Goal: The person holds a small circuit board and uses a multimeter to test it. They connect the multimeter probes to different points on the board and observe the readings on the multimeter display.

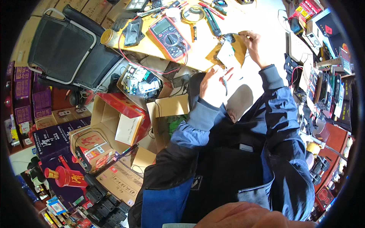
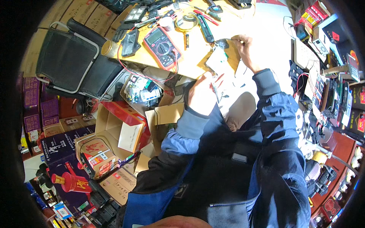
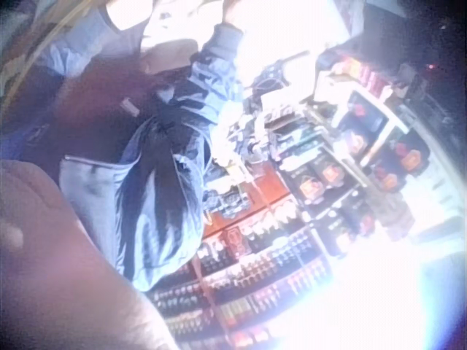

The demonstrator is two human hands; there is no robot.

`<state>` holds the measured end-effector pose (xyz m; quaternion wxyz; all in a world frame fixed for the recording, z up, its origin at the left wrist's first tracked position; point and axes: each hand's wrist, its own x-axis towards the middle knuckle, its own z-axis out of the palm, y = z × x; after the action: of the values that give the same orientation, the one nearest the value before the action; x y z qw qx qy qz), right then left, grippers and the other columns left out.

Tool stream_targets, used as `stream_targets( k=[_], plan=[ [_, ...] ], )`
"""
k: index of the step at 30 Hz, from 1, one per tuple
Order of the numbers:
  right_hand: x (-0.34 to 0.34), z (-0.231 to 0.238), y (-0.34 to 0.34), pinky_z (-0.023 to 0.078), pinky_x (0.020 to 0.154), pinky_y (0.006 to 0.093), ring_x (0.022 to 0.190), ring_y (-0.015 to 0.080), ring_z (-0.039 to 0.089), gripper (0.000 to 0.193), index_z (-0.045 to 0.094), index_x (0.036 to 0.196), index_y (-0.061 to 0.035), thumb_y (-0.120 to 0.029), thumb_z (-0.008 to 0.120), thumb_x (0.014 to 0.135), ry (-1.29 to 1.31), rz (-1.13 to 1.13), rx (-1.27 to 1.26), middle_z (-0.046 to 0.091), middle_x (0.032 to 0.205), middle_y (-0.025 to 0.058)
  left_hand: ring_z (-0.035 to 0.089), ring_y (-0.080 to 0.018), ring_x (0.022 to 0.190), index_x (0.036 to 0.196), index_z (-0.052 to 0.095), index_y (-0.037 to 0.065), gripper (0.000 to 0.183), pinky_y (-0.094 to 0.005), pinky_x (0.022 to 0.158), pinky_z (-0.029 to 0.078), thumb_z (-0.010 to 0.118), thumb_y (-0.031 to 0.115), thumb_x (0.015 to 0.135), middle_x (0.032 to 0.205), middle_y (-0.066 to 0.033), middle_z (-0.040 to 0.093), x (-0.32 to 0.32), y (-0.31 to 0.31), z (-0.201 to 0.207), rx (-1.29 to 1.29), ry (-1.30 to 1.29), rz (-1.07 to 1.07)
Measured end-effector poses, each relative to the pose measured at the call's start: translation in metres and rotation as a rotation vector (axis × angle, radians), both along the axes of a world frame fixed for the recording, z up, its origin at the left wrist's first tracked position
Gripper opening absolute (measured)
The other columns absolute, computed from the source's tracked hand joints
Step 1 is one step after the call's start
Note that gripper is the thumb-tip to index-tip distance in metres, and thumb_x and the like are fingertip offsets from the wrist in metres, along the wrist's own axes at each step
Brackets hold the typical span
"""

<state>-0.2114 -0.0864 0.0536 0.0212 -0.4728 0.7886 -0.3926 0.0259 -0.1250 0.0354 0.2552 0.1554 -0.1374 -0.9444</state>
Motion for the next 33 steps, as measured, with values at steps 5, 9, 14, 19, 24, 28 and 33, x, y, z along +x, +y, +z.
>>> stream_targets(
  k=[5,9,14,19,24,28,33],
  plan=[
    [0.002,-0.011,0.003,0.053,0.082,0.0311,0.087,0.0233,0.067,0.019,0.072,0.104,0.0023,-0.006,0.057,0.095,-0.109,-0.003,-0.05,0.069,0.1,0.014,0.059,-0.0347,0.121,0.13,0.045,-0.001,0.032,-0.0409,0.102,0.049,0.051,0.008,0.1,0.128,-0.0236,0.058,0.004,0.006,-0.003,-0.14,-0.018,-0.019],
    [0.003,-0.021,0.01,0.052,0.089,0.0311,0.098,0.0253,0.065,0.024,0.066,0.115,0.0033,-0.003,0.056,0.095,-0.164,-0.004,-0.099,0.064,0.11,0.0148,0.065,-0.0271,0.112,0.137,0.043,0.004,0.048,-0.0304,0.089,0.055,0.06,-0.003,0.093,0.128,-0.0209,0.06,0.017,0.005,-0.003,-0.563,-0.19,0.06],
    [0.009,-0.021,0.015,0.049,0.087,0.0267,0.098,0.0177,0.059,0.028,0.064,0.121,0.0014,0.003,0.057,0.094,-0.322,0.018,-0.206,0.055,0.109,0.0095,0.061,-0.0182,0.112,0.133,0.047,0.002,0.042,-0.0273,0.094,0.049,0.061,-0.001,0.094,0.124,-0.0142,0.063,0.024,0.005,0.008,-0.375,-0.197,0.029],
    [0.014,-0.011,0.028,0.05,0.074,0.0271,0.077,0.012,0.058,0.028,0.065,0.119,0.0001,0.0,0.063,0.091,-0.222,-0.068,-0.17,0.063,0.104,0.007,0.06,-0.0185,0.114,0.133,0.047,0.002,0.049,-0.0293,0.099,0.048,0.067,-0.004,0.089,0.124,-0.0135,0.061,0.026,-0.001,0.009,-0.497,-0.328,0.073],
    [0.018,-0.004,0.053,0.052,0.074,0.0261,0.08,0.0109,0.061,0.02,0.066,0.113,0.003,-0.006,0.062,0.095,-0.396,-0.128,-0.219,0.065,0.094,0.0065,0.06,-0.0135,0.103,0.122,0.057,0.001,0.033,-0.0263,0.093,0.05,0.069,0.003,0.091,0.111,-0.006,0.063,0.047,-0.023,0.013,-0.676,-0.42,0.254],
    [0.024,-0.009,0.07,0.049,0.073,0.0239,0.077,0.0092,0.058,0.015,0.067,0.102,0.0029,-0.01,0.064,0.097,-0.585,-0.16,-0.241,0.064,0.083,0.003,0.058,-0.0097,0.092,0.117,0.06,0.002,0.027,-0.0245,0.081,0.049,0.07,0.008,0.092,0.102,-0.0013,0.062,0.065,-0.078,0.019,-0.751,-0.575,0.49],
    [0.036,-0.018,0.072,0.047,0.071,0.0234,0.074,0.0085,0.055,0.014,0.066,0.097,0.0016,-0.012,0.064,0.098,-0.704,-0.14,-0.257,0.062,0.081,0.0021,0.06,-0.0116,0.079,0.096,0.065,-0.001,0.02,-0.0267,0.072,0.049,0.074,0.016,0.089,0.087,-0.0071,0.066,0.054,-0.161,0.019,-1.138,-0.83,0.532]
  ],
)
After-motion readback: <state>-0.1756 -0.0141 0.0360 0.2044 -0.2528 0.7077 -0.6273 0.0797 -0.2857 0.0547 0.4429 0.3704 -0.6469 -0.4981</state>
